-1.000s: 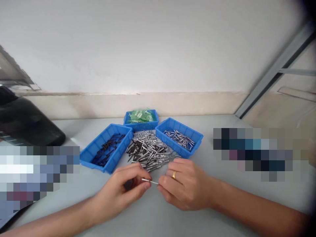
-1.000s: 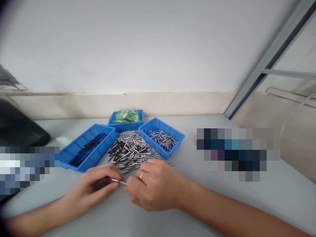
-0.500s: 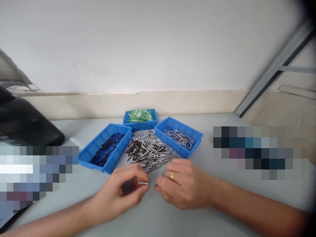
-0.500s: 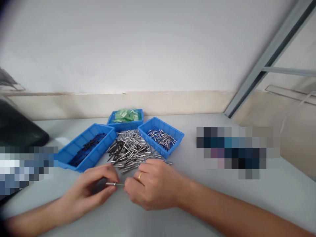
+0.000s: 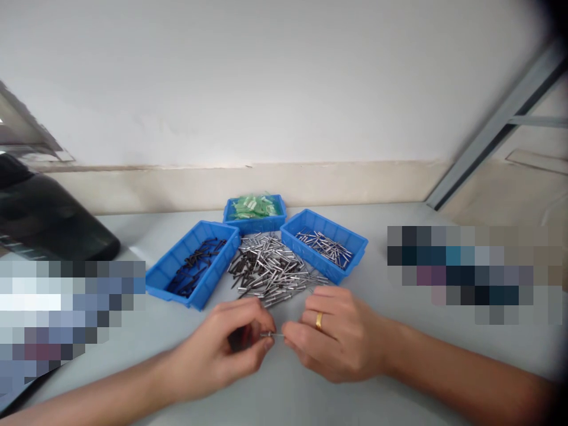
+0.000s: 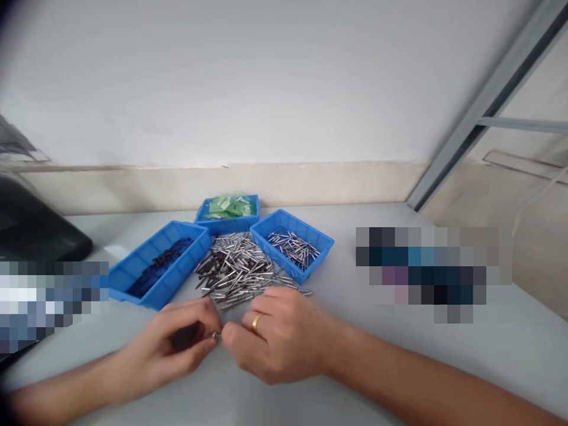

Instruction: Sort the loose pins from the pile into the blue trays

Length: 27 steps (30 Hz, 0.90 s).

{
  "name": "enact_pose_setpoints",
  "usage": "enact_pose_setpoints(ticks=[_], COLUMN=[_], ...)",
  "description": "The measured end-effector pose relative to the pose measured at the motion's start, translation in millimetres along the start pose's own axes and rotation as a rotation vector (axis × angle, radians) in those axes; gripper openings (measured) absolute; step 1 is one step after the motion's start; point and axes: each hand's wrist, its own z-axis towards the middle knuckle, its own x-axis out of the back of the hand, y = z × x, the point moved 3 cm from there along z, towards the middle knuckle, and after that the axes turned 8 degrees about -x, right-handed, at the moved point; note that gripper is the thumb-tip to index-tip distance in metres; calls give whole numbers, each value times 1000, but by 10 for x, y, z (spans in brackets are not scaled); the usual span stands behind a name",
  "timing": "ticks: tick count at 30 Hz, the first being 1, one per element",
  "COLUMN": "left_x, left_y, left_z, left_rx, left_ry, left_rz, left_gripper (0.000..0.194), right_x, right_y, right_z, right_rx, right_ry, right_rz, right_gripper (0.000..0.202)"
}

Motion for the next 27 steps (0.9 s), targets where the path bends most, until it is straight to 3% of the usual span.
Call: enact_pose_setpoints(ticks=[10,18,23,27], left_x=[37,57,68,66], left_y=[-17,-12,-19,-23], left_z=[-33,-47,-42,-12], left_rx=[-89,-105,-24,-18], left_ry=[88,119,158,154], left_rz=[-27,-105,-116,-32], left_gripper=[7,12,11,7], right_x=[6,-80,-37,22], right_y=[11,0,13,31], right_z=[-13,-28,-29,-27], right_rx=[21,52,1,-24], right_ry=[-48,-170,-87,3], right_rz=[-14,-67,-41,-24], right_gripper=[13,16,6,27])
